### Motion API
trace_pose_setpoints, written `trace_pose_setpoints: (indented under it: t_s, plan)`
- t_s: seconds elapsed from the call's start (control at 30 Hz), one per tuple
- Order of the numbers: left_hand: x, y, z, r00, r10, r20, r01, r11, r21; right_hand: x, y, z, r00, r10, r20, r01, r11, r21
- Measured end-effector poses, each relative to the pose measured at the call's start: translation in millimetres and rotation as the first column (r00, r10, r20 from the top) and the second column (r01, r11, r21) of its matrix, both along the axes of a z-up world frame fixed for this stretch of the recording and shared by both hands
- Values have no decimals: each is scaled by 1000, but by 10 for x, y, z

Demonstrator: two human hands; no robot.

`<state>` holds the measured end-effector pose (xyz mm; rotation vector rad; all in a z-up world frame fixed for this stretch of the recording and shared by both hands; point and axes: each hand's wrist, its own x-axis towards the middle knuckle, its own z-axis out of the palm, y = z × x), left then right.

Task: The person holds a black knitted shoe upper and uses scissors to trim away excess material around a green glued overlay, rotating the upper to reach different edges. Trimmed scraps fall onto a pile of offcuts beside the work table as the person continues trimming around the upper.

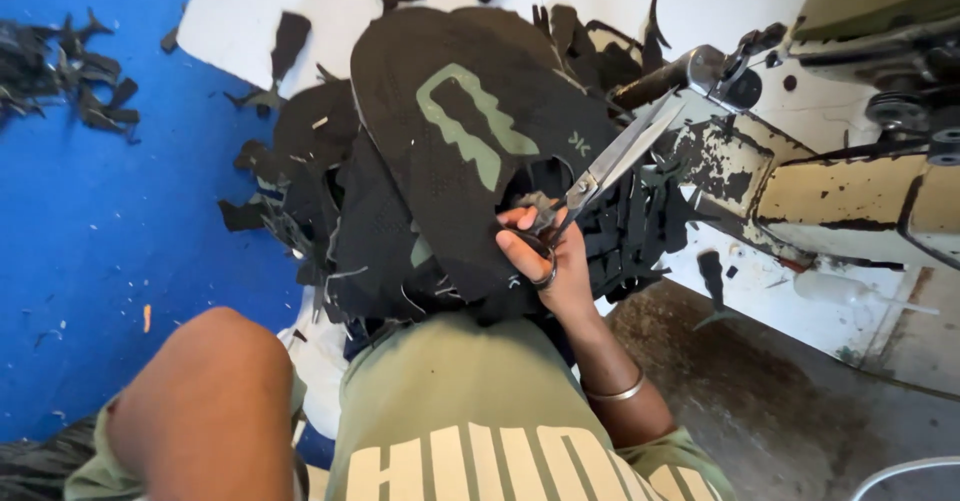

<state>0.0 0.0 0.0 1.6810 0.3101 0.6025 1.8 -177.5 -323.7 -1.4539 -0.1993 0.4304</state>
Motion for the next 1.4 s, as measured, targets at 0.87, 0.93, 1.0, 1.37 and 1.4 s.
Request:
trace_pose_setpoints:
  t_s: [0.87, 0.93, 1.0, 1.37, 1.4]
  plan:
    - [-398, 546, -2816, 927, -375, -28, 174, 494, -852, -90, -74, 92, 988, 146, -54, -145, 989, 12]
    - [-400, 586, -2699, 923, -382, -55, 164, 518, -839, -129, -179, 113, 963, 142, -231, -129, 989, 70]
    - [-412, 636, -2649, 970, -245, -3, 135, 548, -826, -167, -381, -105, 922, 95, -376, -63, 993, 96]
    - [-434, 783, -2446, 958, -278, -69, 68, 455, -888, -224, -619, -231, 914, 198, -354, -144, 974, 173]
    - [-411, 773, -2454, 955, -286, -82, 76, 501, -862, -229, -590, -245, 929, 197, -313, -145, 972, 183]
